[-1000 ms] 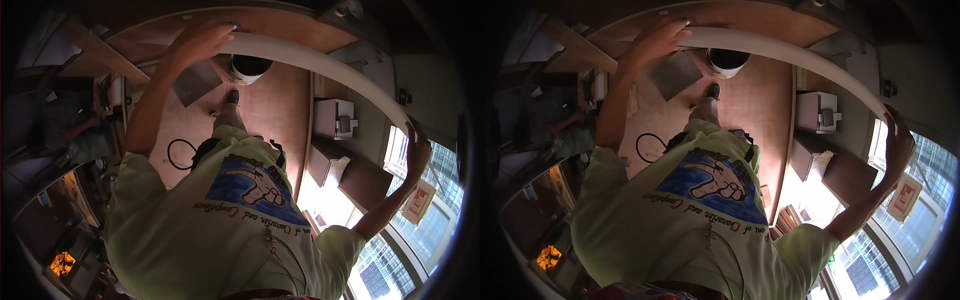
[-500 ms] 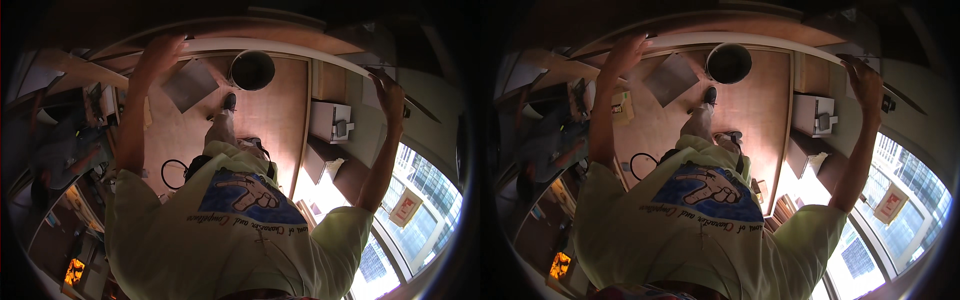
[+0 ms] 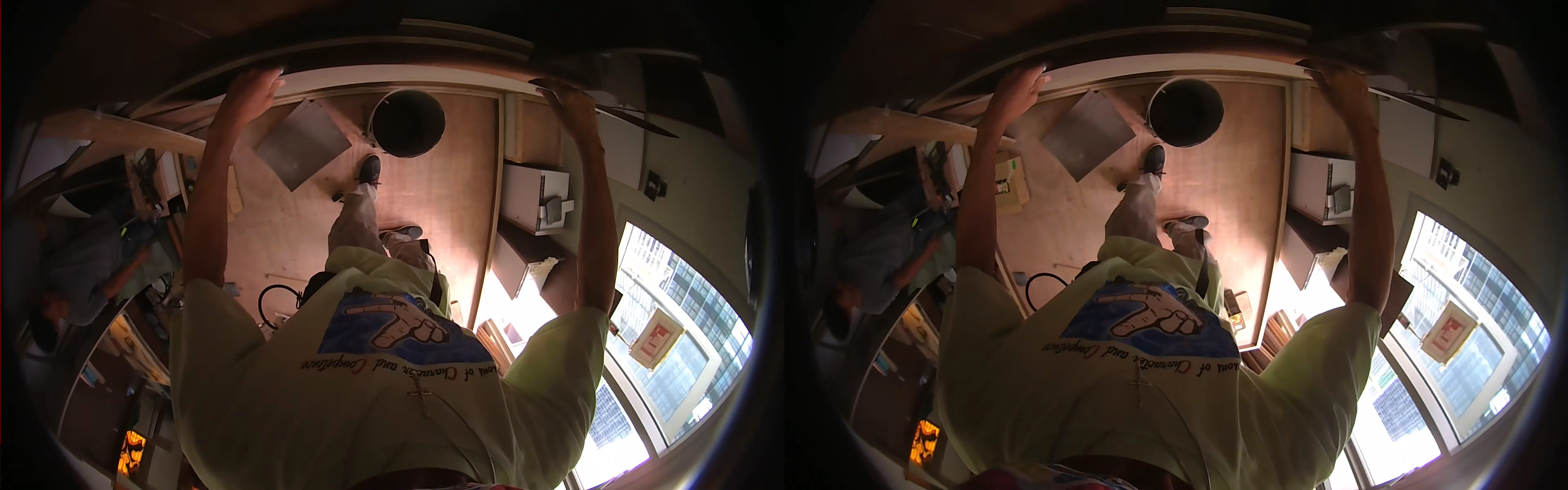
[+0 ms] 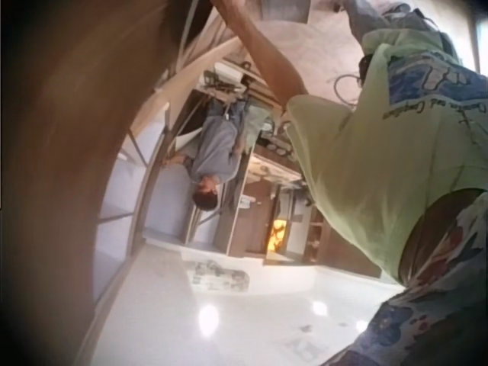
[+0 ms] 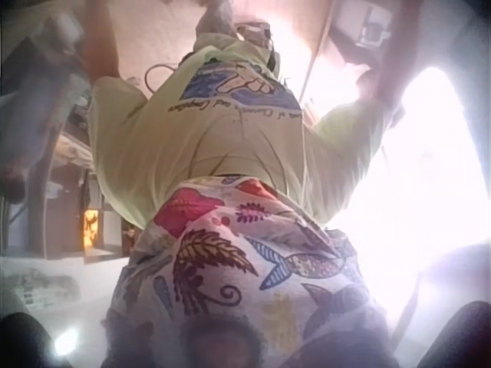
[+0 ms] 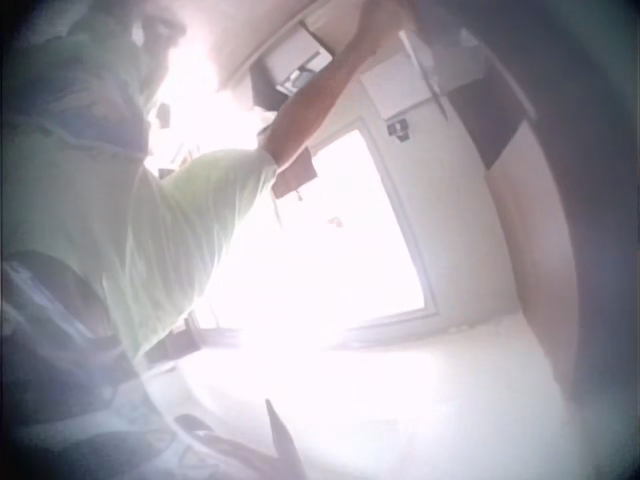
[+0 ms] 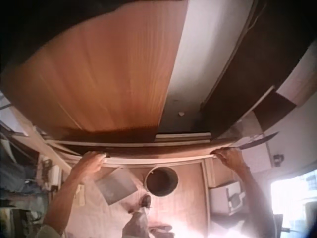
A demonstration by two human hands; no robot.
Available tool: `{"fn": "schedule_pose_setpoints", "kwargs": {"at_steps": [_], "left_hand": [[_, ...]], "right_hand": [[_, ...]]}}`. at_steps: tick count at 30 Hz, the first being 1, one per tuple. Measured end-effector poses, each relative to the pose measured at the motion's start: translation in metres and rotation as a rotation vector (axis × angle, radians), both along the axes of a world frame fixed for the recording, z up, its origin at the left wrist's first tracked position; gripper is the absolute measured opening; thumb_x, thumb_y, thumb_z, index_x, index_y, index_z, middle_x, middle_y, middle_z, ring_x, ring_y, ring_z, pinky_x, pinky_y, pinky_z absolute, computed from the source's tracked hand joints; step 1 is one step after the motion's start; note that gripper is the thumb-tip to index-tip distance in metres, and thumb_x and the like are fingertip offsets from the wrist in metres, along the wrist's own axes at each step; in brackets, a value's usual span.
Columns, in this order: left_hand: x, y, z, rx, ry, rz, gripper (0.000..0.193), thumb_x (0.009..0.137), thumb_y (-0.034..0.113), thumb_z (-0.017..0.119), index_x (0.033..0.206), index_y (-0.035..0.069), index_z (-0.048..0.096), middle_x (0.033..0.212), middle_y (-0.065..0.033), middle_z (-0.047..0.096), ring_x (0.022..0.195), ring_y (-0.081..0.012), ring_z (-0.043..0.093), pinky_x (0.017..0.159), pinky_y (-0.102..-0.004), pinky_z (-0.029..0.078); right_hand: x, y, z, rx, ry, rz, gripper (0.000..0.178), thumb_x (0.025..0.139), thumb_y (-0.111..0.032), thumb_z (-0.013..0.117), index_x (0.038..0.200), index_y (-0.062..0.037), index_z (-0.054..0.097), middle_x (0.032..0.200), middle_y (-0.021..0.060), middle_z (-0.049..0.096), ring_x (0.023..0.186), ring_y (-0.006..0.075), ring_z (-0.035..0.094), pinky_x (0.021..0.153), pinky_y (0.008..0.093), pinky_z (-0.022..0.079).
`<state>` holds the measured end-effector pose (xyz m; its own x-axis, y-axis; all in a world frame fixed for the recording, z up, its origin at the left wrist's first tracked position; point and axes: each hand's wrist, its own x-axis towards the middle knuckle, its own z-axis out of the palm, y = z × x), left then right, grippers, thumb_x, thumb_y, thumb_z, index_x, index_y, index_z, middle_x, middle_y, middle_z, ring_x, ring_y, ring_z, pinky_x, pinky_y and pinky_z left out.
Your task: The person applies tape to the corners of a cabinet shelf by hand and then kneels on the floor to align and assemble wooden furniture panels and a drawer front.
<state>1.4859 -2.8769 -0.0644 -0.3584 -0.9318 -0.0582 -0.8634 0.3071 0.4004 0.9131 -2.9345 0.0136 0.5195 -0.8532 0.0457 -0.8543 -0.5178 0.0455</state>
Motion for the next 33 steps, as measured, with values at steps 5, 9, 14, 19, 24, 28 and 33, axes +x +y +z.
{"fn": "schedule_pose_setpoints", "kwargs": {"at_steps": [5,9,14,19,24,28,33], "left_hand": [[0.021,-0.010,-0.054,0.016,-0.042,-0.015,0.028,0.091,0.021,0.057,0.111,0.002,0.061,0.097,-0.0231,0.065,0.092,-0.0401,0.062,0.078,-0.0473,0.050],[0.021,-0.016,-0.062,0.182,-0.094,-0.003,0.031,0.092,0.021,0.056,0.114,0.001,0.061,0.104,-0.0233,0.065,0.098,-0.0397,0.062,0.084,-0.0468,0.050],[0.044,-0.015,-0.119,0.149,-0.113,0.006,0.032,0.092,0.021,0.056,0.119,0.004,0.059,0.111,-0.0213,0.063,0.104,-0.0382,0.060,0.089,-0.0458,0.048],[0.053,-0.035,-0.145,0.144,-0.143,-0.035,0.034,0.094,0.024,0.054,0.119,0.001,0.059,0.112,-0.0223,0.063,0.105,-0.0396,0.059,0.090,-0.0461,0.047],[0.090,-0.031,-0.187,0.207,-0.217,-0.038,0.037,0.094,0.024,0.054,0.119,-0.002,0.058,0.110,-0.0280,0.061,0.105,-0.0430,0.057,0.090,-0.0477,0.046],[0.096,-0.046,-0.207,0.264,-0.253,-0.041,0.036,0.094,0.024,0.054,0.116,-0.003,0.058,0.108,-0.0291,0.061,0.104,-0.0440,0.057,0.089,-0.0477,0.047],[0.103,-0.054,-0.218,0.382,-0.270,-0.064,0.036,0.094,0.025,0.054,0.114,-0.005,0.057,0.105,-0.0310,0.060,0.103,-0.0466,0.056,0.086,-0.0491,0.046]], "right_hand": [[0.032,-0.009,-0.032,0.071,0.093,-0.015,0.023,0.091,-0.033,0.058,0.108,-0.0210,0.068,0.099,0.0053,0.070,0.089,0.0261,0.067,0.076,0.0406,0.054],[0.038,-0.015,-0.078,0.148,0.055,-0.039,0.023,0.092,-0.032,0.056,0.108,-0.0211,0.068,0.101,0.0071,0.069,0.093,0.0267,0.066,0.080,0.0413,0.053],[0.033,-0.031,-0.142,0.134,0.011,0.024,0.026,0.091,-0.037,0.056,0.111,-0.0236,0.067,0.099,0.0092,0.070,0.093,0.0298,0.066,0.083,0.0429,0.052],[0.015,-0.044,-0.221,0.231,-0.102,0.033,0.032,0.094,-0.040,0.049,0.119,-0.0262,0.065,0.112,0.0050,0.068,0.097,0.0260,0.065,0.086,0.0423,0.051],[0.070,-0.058,-0.224,0.363,0.144,-0.058,0.029,0.094,-0.041,0.048,0.108,-0.0252,0.068,0.102,0.0093,0.069,0.097,0.0313,0.066,0.082,0.0476,0.053],[0.077,-0.061,-0.254,0.413,0.065,-0.092,0.028,0.093,-0.043,0.051,0.106,-0.0253,0.068,0.101,0.0092,0.069,0.095,0.0310,0.067,0.078,0.0483,0.054],[0.093,-0.061,-0.301,0.422,0.041,-0.038,0.024,0.090,-0.037,0.054,0.104,-0.0241,0.069,0.097,0.0085,0.070,0.094,0.0306,0.067,0.077,0.0465,0.054]]}}
